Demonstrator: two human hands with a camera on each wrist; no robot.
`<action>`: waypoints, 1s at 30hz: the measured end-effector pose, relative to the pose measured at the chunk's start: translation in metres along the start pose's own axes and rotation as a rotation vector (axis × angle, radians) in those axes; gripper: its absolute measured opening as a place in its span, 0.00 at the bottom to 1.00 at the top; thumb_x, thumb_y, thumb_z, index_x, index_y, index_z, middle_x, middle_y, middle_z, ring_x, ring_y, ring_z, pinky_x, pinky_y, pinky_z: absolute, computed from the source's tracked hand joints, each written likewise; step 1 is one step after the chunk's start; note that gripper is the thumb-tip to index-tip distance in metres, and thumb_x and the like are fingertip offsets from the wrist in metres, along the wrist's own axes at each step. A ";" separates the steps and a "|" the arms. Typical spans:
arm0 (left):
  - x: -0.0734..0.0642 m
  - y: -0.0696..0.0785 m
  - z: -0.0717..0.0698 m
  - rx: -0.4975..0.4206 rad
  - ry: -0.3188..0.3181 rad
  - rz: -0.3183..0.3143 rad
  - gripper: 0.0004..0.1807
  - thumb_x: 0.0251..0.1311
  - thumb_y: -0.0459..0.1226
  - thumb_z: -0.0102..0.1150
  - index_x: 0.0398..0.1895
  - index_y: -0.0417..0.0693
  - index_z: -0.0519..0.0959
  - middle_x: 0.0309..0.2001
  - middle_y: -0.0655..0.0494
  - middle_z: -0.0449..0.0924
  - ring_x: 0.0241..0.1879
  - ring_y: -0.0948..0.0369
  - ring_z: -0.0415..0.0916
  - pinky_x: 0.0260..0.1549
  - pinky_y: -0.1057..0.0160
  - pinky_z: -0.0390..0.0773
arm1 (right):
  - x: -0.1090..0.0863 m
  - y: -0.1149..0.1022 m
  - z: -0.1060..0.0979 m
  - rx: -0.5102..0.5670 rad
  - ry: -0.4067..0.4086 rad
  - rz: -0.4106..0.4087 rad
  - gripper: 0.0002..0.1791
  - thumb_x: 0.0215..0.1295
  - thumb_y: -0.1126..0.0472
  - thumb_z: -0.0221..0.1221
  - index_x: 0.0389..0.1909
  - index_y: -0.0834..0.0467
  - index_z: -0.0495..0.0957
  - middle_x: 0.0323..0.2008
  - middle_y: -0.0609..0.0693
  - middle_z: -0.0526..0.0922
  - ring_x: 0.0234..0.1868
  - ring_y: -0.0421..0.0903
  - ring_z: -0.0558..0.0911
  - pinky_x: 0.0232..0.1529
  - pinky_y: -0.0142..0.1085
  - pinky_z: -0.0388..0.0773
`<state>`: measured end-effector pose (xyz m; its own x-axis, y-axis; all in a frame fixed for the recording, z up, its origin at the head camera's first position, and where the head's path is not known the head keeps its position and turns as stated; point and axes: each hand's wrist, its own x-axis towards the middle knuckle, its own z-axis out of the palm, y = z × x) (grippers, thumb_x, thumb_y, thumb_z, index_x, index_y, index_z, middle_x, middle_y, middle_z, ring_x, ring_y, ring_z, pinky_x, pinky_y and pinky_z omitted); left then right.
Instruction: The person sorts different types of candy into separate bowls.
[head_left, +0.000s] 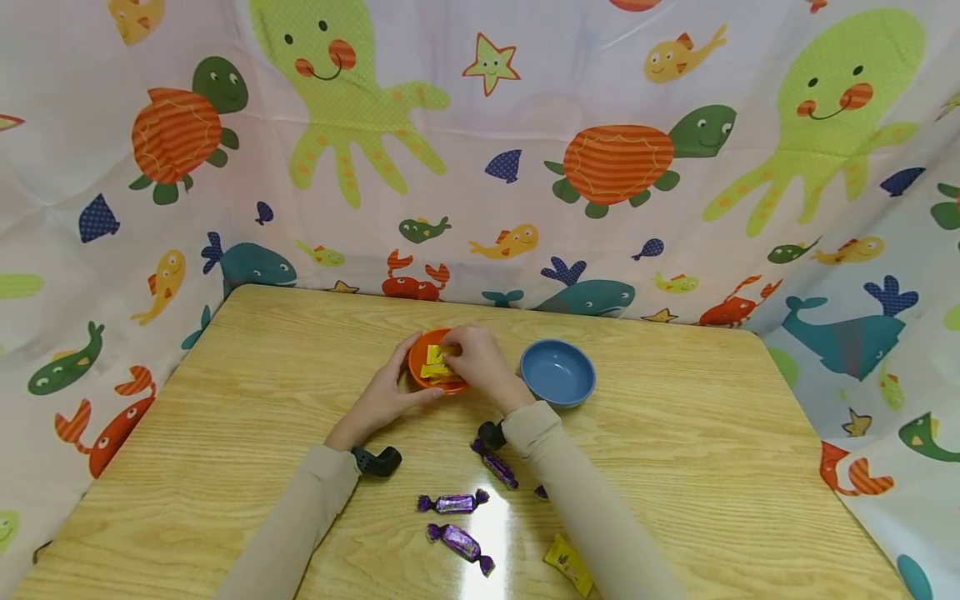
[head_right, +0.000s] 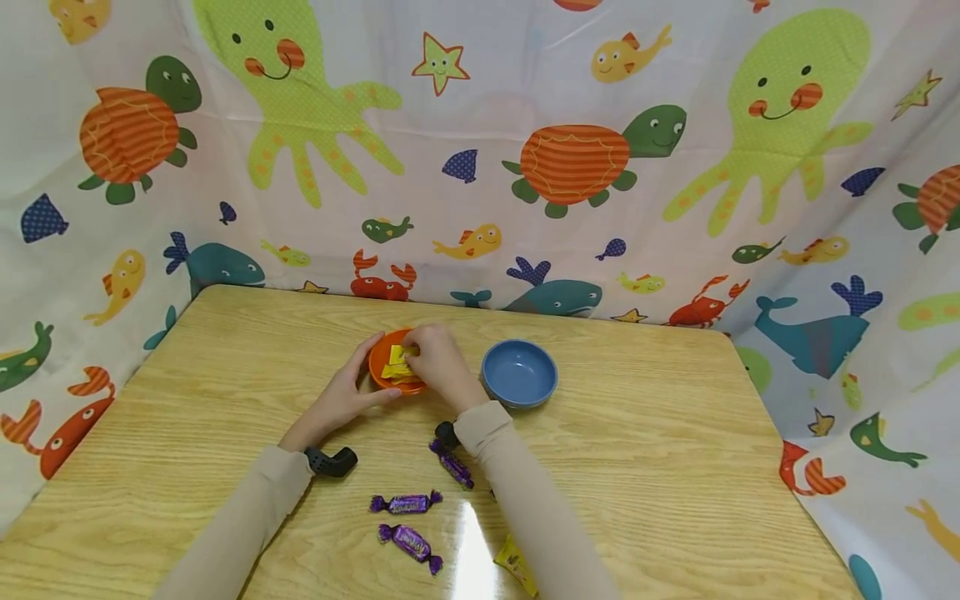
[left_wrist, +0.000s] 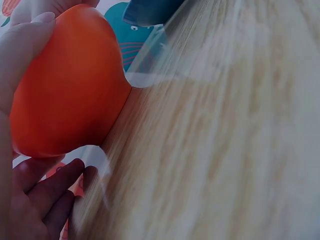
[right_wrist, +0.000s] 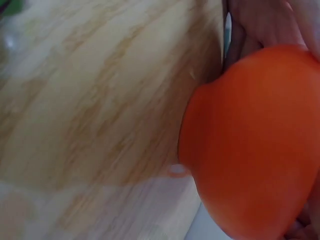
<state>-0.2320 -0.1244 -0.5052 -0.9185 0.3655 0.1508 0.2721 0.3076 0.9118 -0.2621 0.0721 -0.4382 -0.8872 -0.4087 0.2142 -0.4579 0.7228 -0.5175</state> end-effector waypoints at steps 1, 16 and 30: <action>0.000 0.000 0.000 -0.004 0.003 -0.002 0.57 0.54 0.55 0.72 0.80 0.54 0.47 0.77 0.55 0.52 0.75 0.54 0.49 0.72 0.44 0.49 | 0.000 0.000 0.001 -0.019 0.002 -0.012 0.07 0.59 0.69 0.69 0.39 0.61 0.87 0.40 0.53 0.87 0.45 0.49 0.83 0.53 0.41 0.79; -0.001 0.001 0.002 -0.009 0.001 -0.003 0.56 0.55 0.54 0.72 0.80 0.53 0.47 0.77 0.54 0.52 0.75 0.54 0.49 0.72 0.44 0.49 | -0.007 -0.010 -0.011 0.025 -0.053 0.014 0.12 0.62 0.68 0.67 0.47 0.63 0.85 0.48 0.56 0.85 0.53 0.53 0.80 0.60 0.46 0.75; 0.000 0.001 0.000 -0.017 -0.002 -0.002 0.56 0.56 0.52 0.71 0.80 0.53 0.46 0.78 0.58 0.49 0.76 0.55 0.45 0.72 0.42 0.47 | -0.065 -0.025 -0.059 0.202 0.054 -0.016 0.12 0.61 0.66 0.68 0.46 0.62 0.86 0.46 0.54 0.86 0.48 0.52 0.82 0.52 0.50 0.79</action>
<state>-0.2321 -0.1236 -0.5044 -0.9184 0.3669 0.1480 0.2652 0.2936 0.9184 -0.1958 0.1132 -0.3905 -0.8841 -0.3850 0.2648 -0.4562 0.5880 -0.6680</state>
